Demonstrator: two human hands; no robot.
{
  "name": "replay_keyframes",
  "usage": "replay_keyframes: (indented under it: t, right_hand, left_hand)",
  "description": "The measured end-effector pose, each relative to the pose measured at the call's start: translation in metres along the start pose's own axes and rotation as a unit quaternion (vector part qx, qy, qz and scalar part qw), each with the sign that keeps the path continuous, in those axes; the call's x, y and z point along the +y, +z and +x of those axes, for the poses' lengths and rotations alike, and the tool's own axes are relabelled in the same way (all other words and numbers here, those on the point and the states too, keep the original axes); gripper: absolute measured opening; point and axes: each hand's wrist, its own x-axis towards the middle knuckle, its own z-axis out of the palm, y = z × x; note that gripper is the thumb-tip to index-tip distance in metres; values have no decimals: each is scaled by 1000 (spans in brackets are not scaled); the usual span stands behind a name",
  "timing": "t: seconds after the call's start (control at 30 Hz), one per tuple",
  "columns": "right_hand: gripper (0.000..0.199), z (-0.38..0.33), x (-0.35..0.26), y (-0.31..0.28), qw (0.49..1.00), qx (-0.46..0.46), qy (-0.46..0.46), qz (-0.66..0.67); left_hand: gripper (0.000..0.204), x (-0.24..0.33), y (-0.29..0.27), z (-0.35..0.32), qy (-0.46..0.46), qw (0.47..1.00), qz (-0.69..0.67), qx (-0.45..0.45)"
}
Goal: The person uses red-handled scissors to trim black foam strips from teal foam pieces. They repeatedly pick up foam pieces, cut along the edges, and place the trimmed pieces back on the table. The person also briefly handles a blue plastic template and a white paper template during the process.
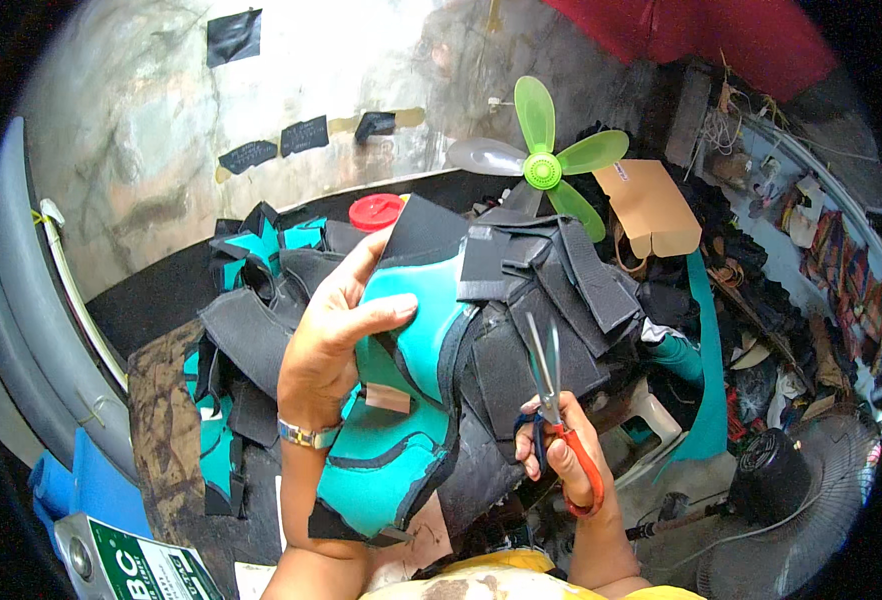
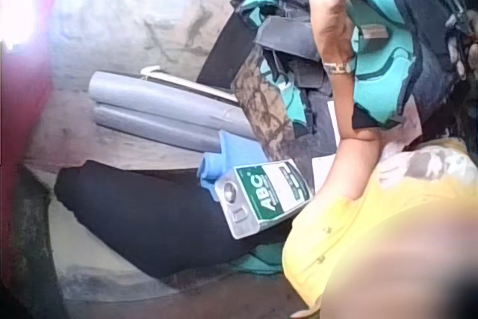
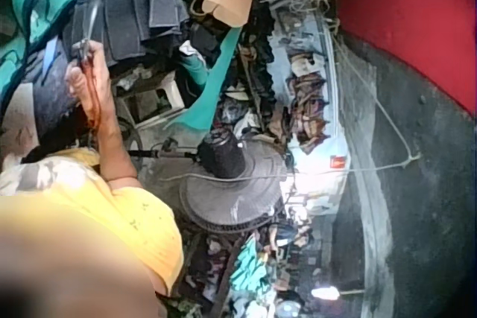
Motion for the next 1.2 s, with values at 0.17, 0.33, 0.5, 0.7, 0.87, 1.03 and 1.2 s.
replay_keyframes:
  t: [0.17, 0.33, 0.5, 0.7, 0.87, 1.03, 1.2]
  right_hand:
    - [79, -13, -6, -7, 993, -87, 50, -63]
    - [55, -34, -1, -10, 980, -126, 152, -16]
    - [50, -48, 12, -8, 977, -59, 203, -35]
    - [40, -60, -43, 45, 975, -21, -70, 210]
    - [23, -48, -102, 58, 905, -270, -208, 256]
    - [32, -50, -140, 72, 715, -159, 128, 668]
    - [57, -66, -167, 76, 170, 54, 456, 872]
  left_hand:
    - [71, -13, -2, -9, 23, 996, 73, -55]
    - [59, -35, -23, -52, -183, 980, 40, -60]
    - [87, -51, -37, -110, -279, 959, 0, 57]
    - [85, -69, -46, -142, -281, 952, -67, 102]
    - [84, -75, -65, -143, -262, 955, -86, 109]
    - [85, -78, -68, -144, -231, 964, -79, 108]
    - [82, -71, -63, -144, -234, 963, -84, 108]
